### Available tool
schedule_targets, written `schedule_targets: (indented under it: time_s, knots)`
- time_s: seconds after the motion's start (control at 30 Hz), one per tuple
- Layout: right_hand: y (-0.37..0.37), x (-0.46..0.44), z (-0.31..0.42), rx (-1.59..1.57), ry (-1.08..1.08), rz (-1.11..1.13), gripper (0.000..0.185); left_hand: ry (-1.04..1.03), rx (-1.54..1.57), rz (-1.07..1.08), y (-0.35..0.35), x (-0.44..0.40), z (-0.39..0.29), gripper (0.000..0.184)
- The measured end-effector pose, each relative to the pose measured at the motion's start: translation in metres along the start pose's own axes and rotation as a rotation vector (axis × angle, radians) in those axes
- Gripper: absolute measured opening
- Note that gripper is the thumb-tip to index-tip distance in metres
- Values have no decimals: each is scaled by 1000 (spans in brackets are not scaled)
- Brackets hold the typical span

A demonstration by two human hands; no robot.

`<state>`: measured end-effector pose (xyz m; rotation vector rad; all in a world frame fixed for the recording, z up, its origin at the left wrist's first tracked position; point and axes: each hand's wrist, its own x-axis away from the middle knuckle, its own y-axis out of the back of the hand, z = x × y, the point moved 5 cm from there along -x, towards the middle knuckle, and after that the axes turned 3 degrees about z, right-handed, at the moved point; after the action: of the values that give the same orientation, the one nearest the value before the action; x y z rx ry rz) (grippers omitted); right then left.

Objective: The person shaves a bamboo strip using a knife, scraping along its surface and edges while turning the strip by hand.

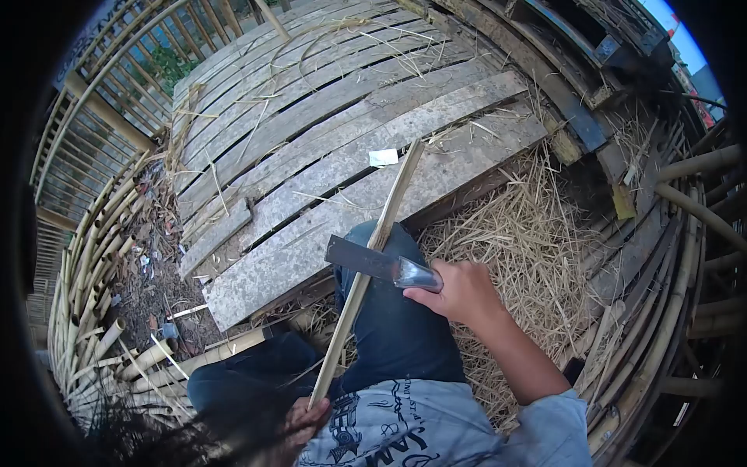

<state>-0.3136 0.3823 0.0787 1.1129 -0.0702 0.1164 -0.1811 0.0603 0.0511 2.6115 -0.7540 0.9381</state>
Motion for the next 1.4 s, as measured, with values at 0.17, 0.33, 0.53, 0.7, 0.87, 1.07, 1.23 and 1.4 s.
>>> schedule_targets:
  time_s: [0.17, 0.33, 0.53, 0.7, 0.87, 1.07, 1.23, 1.4]
  knots:
    - [6, -6, -6, 9, -1, 14, 59, 159, 72, 164, 2, -5, -2, 40]
    - [3, -4, 21, 184, 223, 152, 64, 152, 45, 126, 3, -6, 13, 40]
    - [28, -23, -17, -119, -108, -119, 53, 165, 142, 215, 2, -9, 35, 42]
    - [15, -16, -16, 30, 4, 35, 57, 210, 161, 259, 2, -12, 20, 43]
    - [37, -22, -58, -406, -353, -251, 45, 255, 225, 348, 6, -18, 14, 44]
    - [-5, -6, 41, -692, -181, 58, 39, 129, 382, 501, -30, -67, -24, 43]
    - [-13, -6, 34, -1138, -234, 67, 30, -163, 236, 607, -72, -91, -95, 32]
    - [-21, -13, 20, -1241, -241, -62, 22, -827, -540, -191, -5, -45, -195, 36]
